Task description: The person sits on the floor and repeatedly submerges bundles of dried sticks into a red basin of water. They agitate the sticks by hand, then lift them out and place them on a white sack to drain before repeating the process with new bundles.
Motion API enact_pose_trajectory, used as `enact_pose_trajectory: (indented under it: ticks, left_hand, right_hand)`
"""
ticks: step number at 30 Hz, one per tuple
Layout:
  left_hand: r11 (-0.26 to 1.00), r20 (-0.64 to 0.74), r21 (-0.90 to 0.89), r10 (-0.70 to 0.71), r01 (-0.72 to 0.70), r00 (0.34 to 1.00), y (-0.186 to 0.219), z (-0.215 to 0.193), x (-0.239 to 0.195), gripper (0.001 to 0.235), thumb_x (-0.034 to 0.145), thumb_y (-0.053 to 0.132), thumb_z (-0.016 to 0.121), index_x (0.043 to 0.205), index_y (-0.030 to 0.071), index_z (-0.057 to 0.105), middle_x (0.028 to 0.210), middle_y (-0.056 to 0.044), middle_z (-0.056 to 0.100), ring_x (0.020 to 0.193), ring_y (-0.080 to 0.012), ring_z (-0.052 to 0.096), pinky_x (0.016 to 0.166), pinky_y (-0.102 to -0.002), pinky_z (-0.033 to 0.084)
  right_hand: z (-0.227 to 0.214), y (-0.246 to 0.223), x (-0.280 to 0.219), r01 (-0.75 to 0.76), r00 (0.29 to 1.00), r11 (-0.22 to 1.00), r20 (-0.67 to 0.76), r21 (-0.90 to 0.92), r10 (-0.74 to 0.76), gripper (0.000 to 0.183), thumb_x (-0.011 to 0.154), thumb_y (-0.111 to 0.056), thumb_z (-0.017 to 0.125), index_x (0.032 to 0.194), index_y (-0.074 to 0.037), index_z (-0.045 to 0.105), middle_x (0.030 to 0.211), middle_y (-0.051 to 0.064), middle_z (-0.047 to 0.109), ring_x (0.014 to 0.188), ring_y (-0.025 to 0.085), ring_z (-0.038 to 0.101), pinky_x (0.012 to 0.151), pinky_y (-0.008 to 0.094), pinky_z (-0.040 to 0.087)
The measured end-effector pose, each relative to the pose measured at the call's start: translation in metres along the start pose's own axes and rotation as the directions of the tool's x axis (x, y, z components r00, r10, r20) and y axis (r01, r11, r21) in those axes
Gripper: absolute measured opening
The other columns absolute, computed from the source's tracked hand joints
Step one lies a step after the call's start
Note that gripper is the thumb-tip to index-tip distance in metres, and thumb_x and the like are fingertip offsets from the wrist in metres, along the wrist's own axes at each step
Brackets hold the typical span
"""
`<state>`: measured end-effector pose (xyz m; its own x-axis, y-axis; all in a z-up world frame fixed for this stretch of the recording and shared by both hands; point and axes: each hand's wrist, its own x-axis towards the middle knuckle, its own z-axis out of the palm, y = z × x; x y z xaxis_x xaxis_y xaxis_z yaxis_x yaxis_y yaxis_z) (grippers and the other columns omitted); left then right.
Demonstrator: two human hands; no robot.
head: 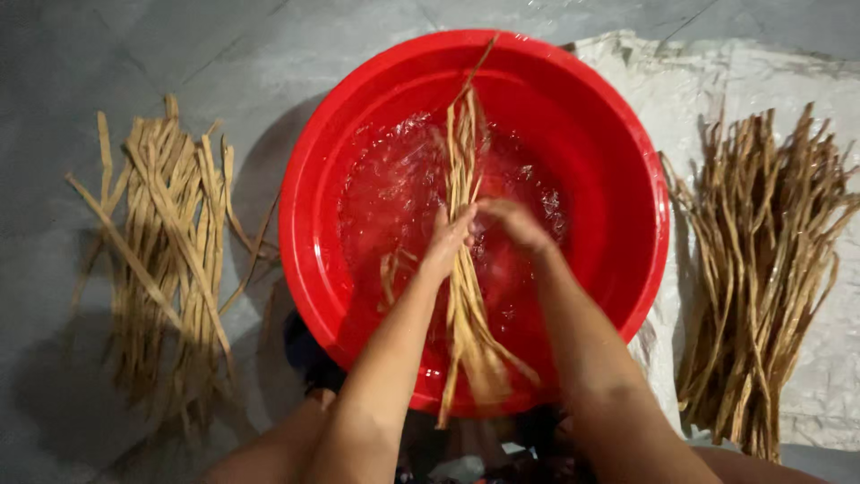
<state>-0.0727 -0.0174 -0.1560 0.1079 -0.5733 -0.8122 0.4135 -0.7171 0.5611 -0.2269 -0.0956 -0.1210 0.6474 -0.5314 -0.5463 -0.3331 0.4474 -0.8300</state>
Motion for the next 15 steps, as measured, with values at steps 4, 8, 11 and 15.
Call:
enact_pose_trajectory:
  ticks: [4, 8, 11, 15]
  left_hand:
    - [0.974, 0.0, 0.178, 0.146, -0.143, 0.989, 0.01, -0.002, 0.0, 0.052, 0.099, 0.041, 0.057, 0.136, 0.006, 0.048, 0.072, -0.001, 0.052, 0.056, -0.0128, 0.047, 0.048, -0.024, 0.042]
    - [0.851, 0.057, 0.498, 0.16, -0.167, 0.985, -0.038, 0.019, -0.01, 0.066, 0.098, 0.051, 0.053, 0.144, 0.006, 0.038, 0.102, -0.006, 0.042, 0.087, -0.0189, 0.039, 0.073, -0.033, 0.035]
    - [0.881, 0.252, 0.443, 0.053, -0.164, 0.966, -0.052, 0.012, -0.016, 0.076, 0.097, 0.058, 0.049, 0.15, 0.006, 0.032, 0.124, -0.009, 0.034, 0.11, -0.0234, 0.032, 0.092, -0.04, 0.029]
    - [0.989, 0.485, 0.106, 0.039, -0.102, 0.874, -0.015, -0.01, -0.013, 0.09, 0.097, 0.067, 0.045, 0.158, 0.006, 0.022, 0.153, -0.015, 0.023, 0.141, -0.0294, 0.023, 0.117, -0.049, 0.021]
  right_hand:
    - [-0.005, -0.026, 0.002, -0.164, 0.815, 0.851, -0.417, 0.499, 0.402, 0.074, 0.101, -0.067, 0.039, 0.152, -0.014, 0.042, 0.151, 0.016, 0.045, 0.13, 0.031, 0.053, 0.112, 0.063, 0.03]
    - [0.034, -0.01, 0.054, -0.148, 0.829, 0.96, -0.499, 0.236, 0.251, 0.064, 0.097, -0.063, 0.047, 0.137, -0.013, 0.056, 0.129, 0.017, 0.061, 0.111, 0.03, 0.061, 0.095, 0.054, 0.041]
    - [0.029, 0.018, 0.059, -0.224, 0.846, 0.974, -0.492, 0.023, 0.206, 0.055, 0.102, -0.058, 0.049, 0.127, -0.012, 0.064, 0.108, 0.015, 0.063, 0.087, 0.021, 0.053, 0.072, 0.044, 0.039]
    - [-0.002, 0.044, 0.041, -0.13, 0.844, 0.991, -0.523, 0.023, 0.123, 0.048, 0.106, -0.055, 0.04, 0.121, -0.024, 0.074, 0.082, -0.001, 0.065, 0.058, 0.004, 0.044, 0.044, 0.024, 0.034]
